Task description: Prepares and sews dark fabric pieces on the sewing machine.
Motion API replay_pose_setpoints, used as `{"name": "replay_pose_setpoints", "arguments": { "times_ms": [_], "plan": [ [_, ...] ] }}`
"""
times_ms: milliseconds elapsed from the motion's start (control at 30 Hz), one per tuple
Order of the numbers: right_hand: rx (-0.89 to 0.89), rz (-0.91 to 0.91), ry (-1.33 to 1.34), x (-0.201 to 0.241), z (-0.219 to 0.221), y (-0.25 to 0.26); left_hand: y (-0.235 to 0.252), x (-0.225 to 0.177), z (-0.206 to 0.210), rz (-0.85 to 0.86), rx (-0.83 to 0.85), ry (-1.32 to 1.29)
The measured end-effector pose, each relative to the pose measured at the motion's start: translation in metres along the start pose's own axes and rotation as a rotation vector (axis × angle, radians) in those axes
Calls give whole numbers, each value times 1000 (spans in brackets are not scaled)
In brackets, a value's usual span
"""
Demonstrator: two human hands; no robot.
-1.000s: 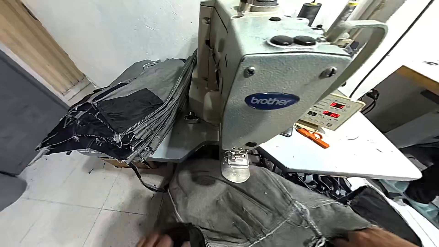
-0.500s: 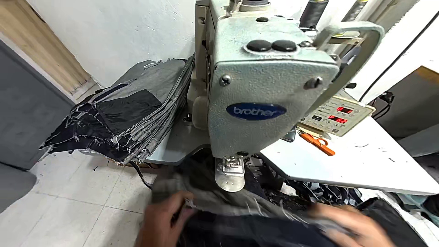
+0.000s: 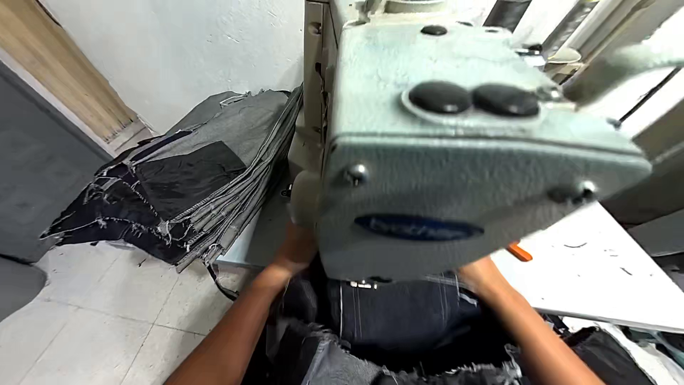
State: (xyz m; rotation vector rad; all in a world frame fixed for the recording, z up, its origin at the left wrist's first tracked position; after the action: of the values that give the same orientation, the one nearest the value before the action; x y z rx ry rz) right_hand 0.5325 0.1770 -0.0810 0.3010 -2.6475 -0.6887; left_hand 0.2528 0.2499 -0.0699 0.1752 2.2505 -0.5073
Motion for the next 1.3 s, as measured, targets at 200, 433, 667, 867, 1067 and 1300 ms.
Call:
{"name": "replay_pose_setpoints", "arguments": {
  "times_ms": [200,433,667,867,1067,1300],
  "plan": [
    [-10,-50,-13,13,-6,-34,-21,18,14,94,-8,-270],
    [99,-10,118,-12,10,-8,-21,12,5,-28,-21,-220],
    [29,16,82,-2,-8,-6,16,42,24,74,21,-204],
    [-129,-35,36,15,-32,-12,-36,-23,-6,-151,61,-212],
    [-115,-12,125,16,-35,-10,12,31,13,169,39,-382],
    [39,78,271,-4,-23,-15,-27,-4,-14,123,68,-489]
  ]
}}
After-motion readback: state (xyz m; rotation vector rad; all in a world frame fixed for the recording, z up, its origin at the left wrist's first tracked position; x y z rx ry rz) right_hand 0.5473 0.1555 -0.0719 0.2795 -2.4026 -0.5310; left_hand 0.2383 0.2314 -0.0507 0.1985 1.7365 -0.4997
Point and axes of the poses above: each hand's wrist, its own y-axis towards the middle knuckle, its own z-axis out of the palm, x = y × z, the point moved 9 cm from there along y, towards the middle knuckle, and after that the axes turned 7 degrees about -z, right-handed, at the moved point
